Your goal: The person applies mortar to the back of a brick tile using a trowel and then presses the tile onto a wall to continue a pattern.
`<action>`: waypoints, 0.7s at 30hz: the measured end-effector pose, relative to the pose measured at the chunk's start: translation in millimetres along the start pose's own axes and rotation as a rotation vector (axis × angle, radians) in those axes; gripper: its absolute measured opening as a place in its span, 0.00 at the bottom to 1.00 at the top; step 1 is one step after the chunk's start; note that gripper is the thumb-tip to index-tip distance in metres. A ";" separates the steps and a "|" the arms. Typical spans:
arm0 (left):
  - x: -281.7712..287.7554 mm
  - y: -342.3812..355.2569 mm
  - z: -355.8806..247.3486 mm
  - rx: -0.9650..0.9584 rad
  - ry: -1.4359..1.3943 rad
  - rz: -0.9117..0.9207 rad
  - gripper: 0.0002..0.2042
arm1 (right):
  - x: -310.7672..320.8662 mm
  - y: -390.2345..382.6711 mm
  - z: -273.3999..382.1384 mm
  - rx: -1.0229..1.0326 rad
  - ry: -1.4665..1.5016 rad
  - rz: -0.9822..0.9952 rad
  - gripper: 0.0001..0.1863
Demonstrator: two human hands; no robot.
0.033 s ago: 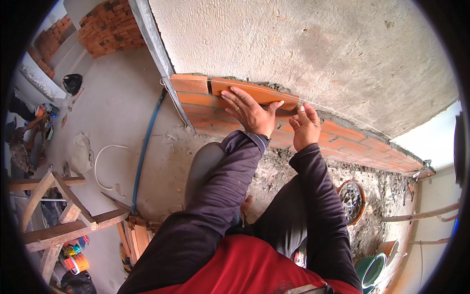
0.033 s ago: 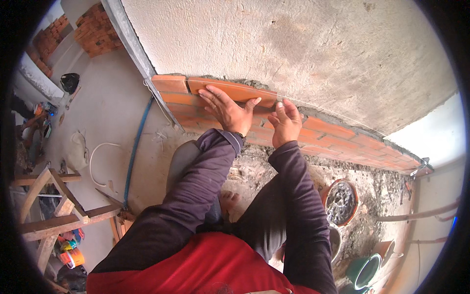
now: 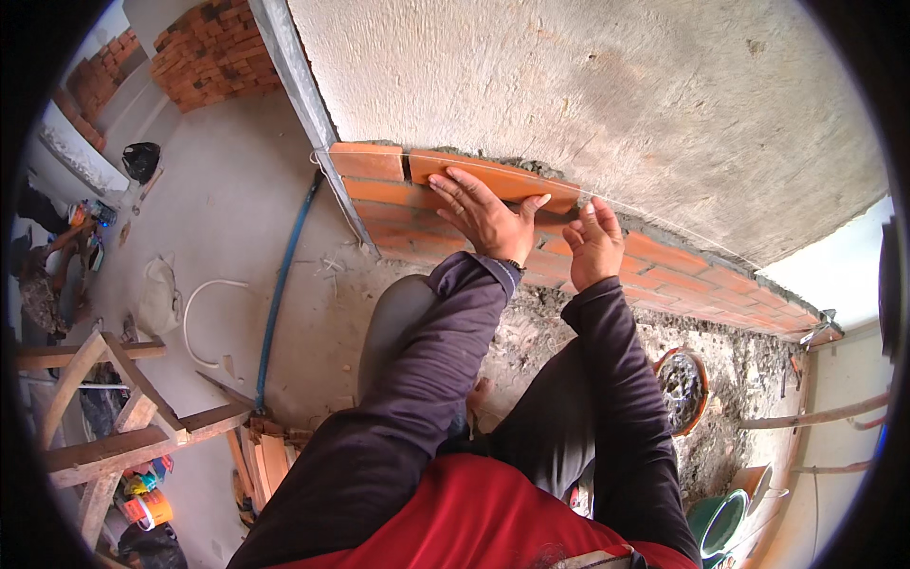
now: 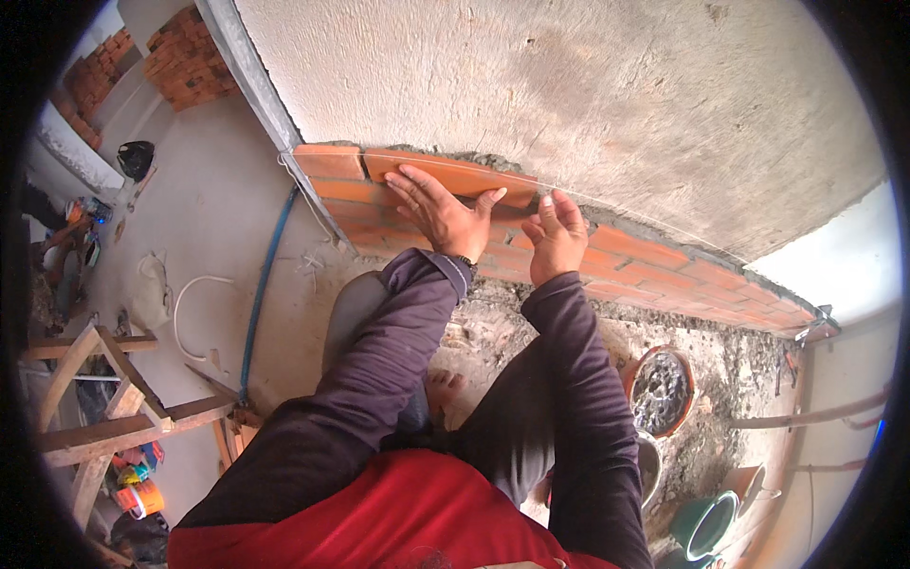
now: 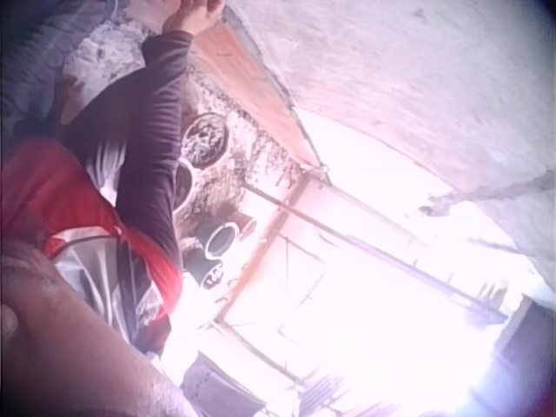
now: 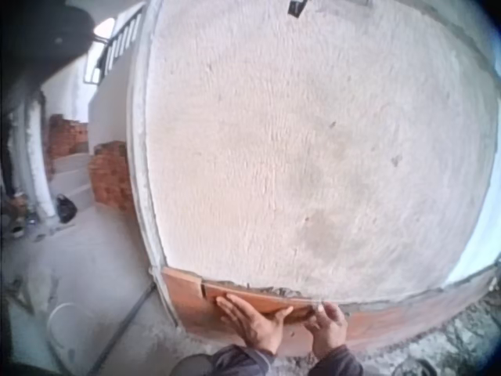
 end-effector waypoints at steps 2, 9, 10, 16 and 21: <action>0.3 -0.1 -1.8 0.018 -0.022 0.007 0.71 | -1.7 7.0 7.2 0.019 0.024 0.048 0.14; 1.0 -3.6 0.6 -0.023 -0.038 -0.052 0.70 | -9.0 17.6 -5.7 0.170 -0.053 0.024 0.03; 1.7 -3.4 0.0 -0.012 -0.026 -0.039 0.70 | -9.4 16.0 -5.4 0.174 -0.064 0.011 0.03; -1.8 -5.9 -5.8 0.003 -0.027 -0.020 0.71 | -7.4 17.9 3.9 0.180 -0.152 -0.012 0.04; -2.9 -2.7 -5.2 -0.022 -0.026 -0.058 0.69 | -12.1 19.5 5.8 0.172 -0.128 -0.011 0.05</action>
Point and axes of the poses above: each hand's wrist, its own y-axis towards the middle knuckle, its own x-axis out of the back of the hand, z = x × y, the point moved 5 cm from there along y, towards the middle knuckle, and after that the axes turned 1 degree about -y, right-handed, at the moved point
